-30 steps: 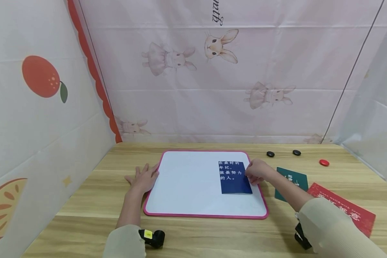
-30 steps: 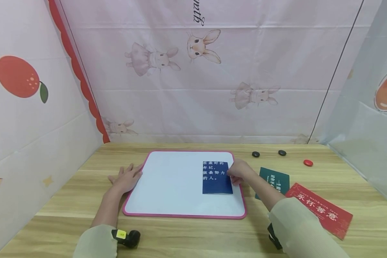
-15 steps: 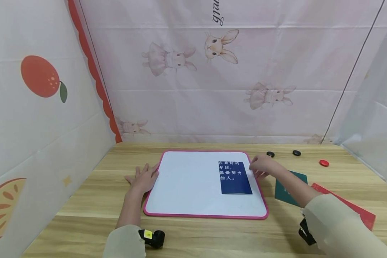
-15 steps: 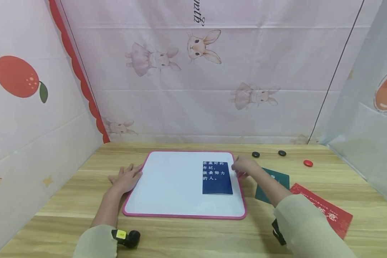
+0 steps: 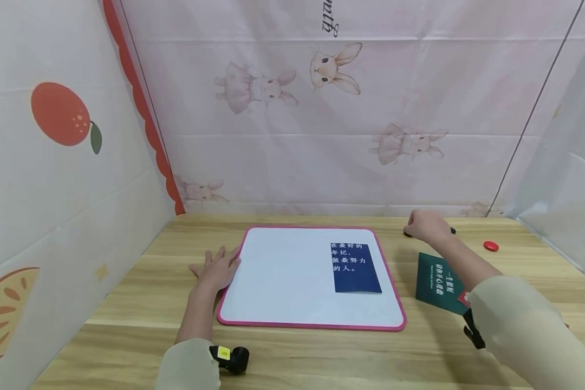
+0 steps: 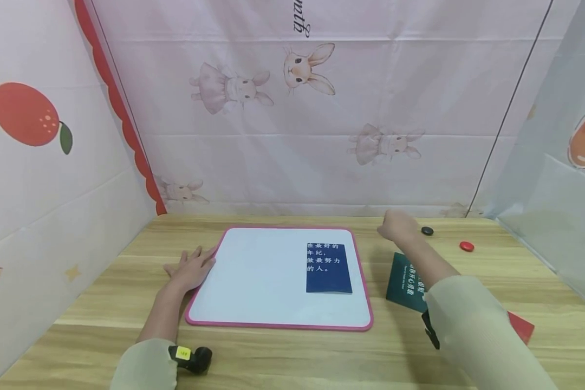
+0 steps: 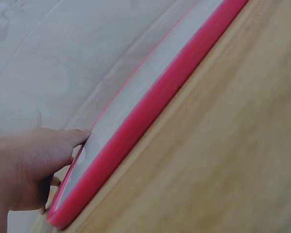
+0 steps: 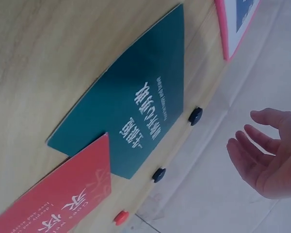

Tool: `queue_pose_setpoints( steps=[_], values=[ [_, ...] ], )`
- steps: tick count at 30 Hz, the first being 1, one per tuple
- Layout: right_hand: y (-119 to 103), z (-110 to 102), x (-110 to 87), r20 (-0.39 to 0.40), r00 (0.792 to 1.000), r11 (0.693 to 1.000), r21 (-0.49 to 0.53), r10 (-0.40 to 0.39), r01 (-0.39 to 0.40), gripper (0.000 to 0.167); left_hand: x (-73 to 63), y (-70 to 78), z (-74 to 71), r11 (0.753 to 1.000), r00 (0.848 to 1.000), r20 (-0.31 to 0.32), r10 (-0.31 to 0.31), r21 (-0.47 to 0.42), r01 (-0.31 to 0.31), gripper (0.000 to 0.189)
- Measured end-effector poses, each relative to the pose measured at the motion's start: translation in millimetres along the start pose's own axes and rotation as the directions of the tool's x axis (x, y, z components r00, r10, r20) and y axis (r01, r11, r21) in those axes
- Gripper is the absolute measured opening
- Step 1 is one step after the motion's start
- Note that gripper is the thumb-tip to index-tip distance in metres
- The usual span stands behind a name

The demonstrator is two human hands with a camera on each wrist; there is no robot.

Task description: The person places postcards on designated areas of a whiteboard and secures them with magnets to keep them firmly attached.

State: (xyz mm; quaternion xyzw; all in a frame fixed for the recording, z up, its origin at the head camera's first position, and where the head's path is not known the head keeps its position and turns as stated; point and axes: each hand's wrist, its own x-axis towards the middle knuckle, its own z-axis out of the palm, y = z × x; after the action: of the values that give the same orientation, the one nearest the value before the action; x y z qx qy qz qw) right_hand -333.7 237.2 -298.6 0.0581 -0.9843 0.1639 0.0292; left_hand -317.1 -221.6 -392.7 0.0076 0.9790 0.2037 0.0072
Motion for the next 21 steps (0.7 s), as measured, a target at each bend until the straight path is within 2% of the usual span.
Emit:
queue_pose_setpoints(
  steps=[3, 7, 12, 21],
  values=[
    [7, -2, 2.6, -0.038, 0.999, 0.994, -0.111, -0.017, 0.013, 0.018, -0.4, 0.1, -0.9, 1.0, 1.0, -0.003, 0.003, -0.002, -0.003, 0.049],
    [16, 2, 9.5, -0.085, 0.996, 0.985, -0.17, -0.026, 0.011, 0.018, 0.0, 1.0, -2.1, 1.0, 1.0, -0.006, 0.0, 0.011, 0.0, 0.049],
    [28, 13, 16.7, -0.106, 0.994, 0.988, -0.153, 0.011, -0.027, 0.026, 1.1, 3.3, -2.0, 1.0, 1.0, -0.012, -0.002, 0.014, 0.002, 0.049],
    [44, 28, 27.9, -0.029, 0.996, 0.993, -0.088, 0.081, -0.083, 0.042, -0.9, -0.1, -0.7, 1.0, 1.0, -0.015, -0.006, -0.001, 0.006, 0.048]
  ],
)
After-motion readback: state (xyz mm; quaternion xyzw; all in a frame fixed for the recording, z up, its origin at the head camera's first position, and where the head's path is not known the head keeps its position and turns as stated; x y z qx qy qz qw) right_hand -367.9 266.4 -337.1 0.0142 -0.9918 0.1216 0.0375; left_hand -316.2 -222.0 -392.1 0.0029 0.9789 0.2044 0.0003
